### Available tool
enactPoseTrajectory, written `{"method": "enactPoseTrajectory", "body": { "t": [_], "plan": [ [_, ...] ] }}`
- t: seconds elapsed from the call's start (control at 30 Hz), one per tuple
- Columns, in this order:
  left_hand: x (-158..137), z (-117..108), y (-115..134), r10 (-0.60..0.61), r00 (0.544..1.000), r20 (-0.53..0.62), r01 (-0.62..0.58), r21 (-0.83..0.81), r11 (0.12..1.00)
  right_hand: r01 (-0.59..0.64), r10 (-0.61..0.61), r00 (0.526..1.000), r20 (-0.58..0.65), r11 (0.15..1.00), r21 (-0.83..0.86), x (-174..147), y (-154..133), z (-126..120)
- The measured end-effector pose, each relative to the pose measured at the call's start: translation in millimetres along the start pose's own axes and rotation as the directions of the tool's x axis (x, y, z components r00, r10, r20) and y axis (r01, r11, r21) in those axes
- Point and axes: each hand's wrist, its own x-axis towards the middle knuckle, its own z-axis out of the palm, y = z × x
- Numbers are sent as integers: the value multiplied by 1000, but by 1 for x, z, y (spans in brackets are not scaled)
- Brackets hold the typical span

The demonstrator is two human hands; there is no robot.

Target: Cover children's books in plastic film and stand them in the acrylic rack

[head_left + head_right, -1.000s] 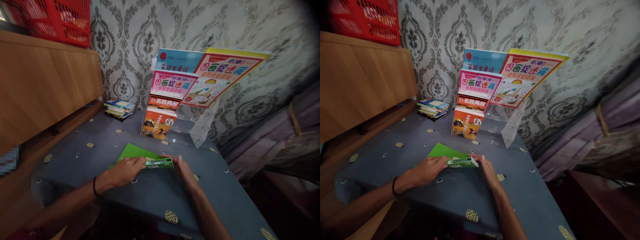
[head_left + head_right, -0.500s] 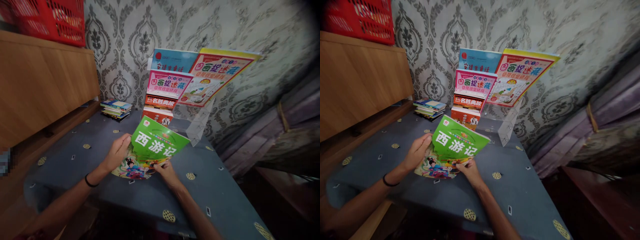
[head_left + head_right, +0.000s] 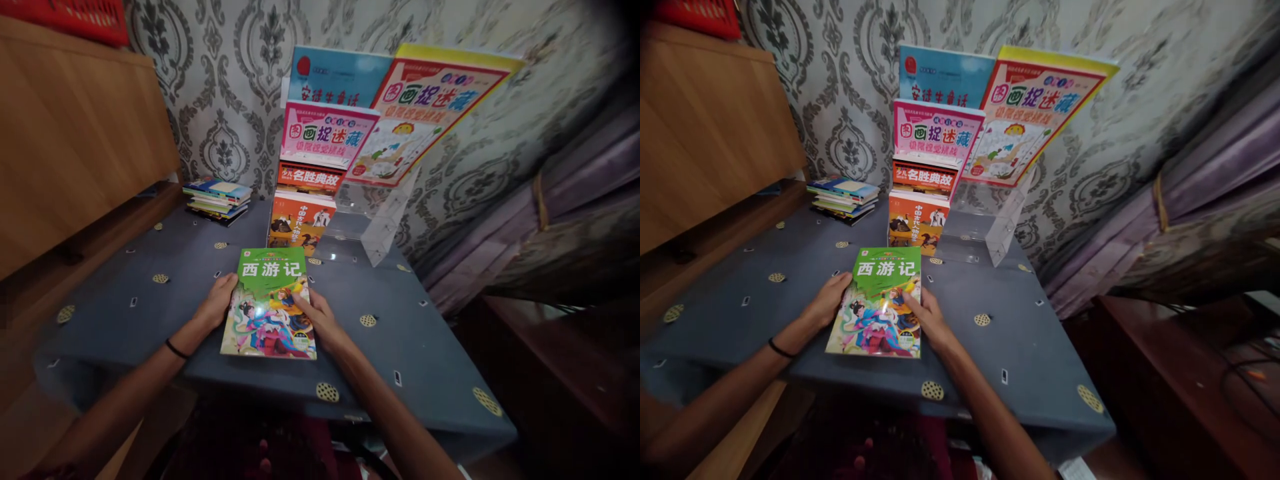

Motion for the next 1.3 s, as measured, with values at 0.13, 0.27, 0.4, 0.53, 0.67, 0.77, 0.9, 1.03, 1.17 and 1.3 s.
{"method": "enactPoseTrajectory", "body": {
  "t": [0.13,0.27,0.4,0.53,0.67,0.77,0.9,1.03,1.17,1.3],
  "plan": [
    [-4,-14,5,-5,980,200,-110,562,820,-50,49,999,-16,995,-89,-3,7,-17],
    [-7,-17,18,177,942,286,-325,909,261,-67,40,998,-57,778,-624,-14,-7,-36],
    [0,-10,10,342,837,426,-468,882,48,-105,-155,978,-138,202,-974,-16,-34,-30],
    [15,-9,-21,471,699,539,-633,772,57,172,-186,974,133,212,-962,7,-34,13],
    [27,-19,-48,534,603,593,-711,703,22,384,-91,923,375,312,-869,40,-10,54],
    [35,-25,-63,576,571,585,-695,718,-41,383,-79,924,375,262,-886,58,4,56],
    [46,-23,-78,650,521,554,-642,755,-130,318,-135,944,300,144,-937,67,8,31],
    [50,-20,-81,636,569,522,-593,796,-123,194,-199,963,180,55,-979,64,7,6],
    [49,-18,-76,597,623,506,-587,807,-72,87,-232,970,72,56,-995,51,4,-3],
    [48,-17,-74,606,630,486,-604,797,-12,41,-244,970,18,91,-995,25,8,-7]
  ]
}}
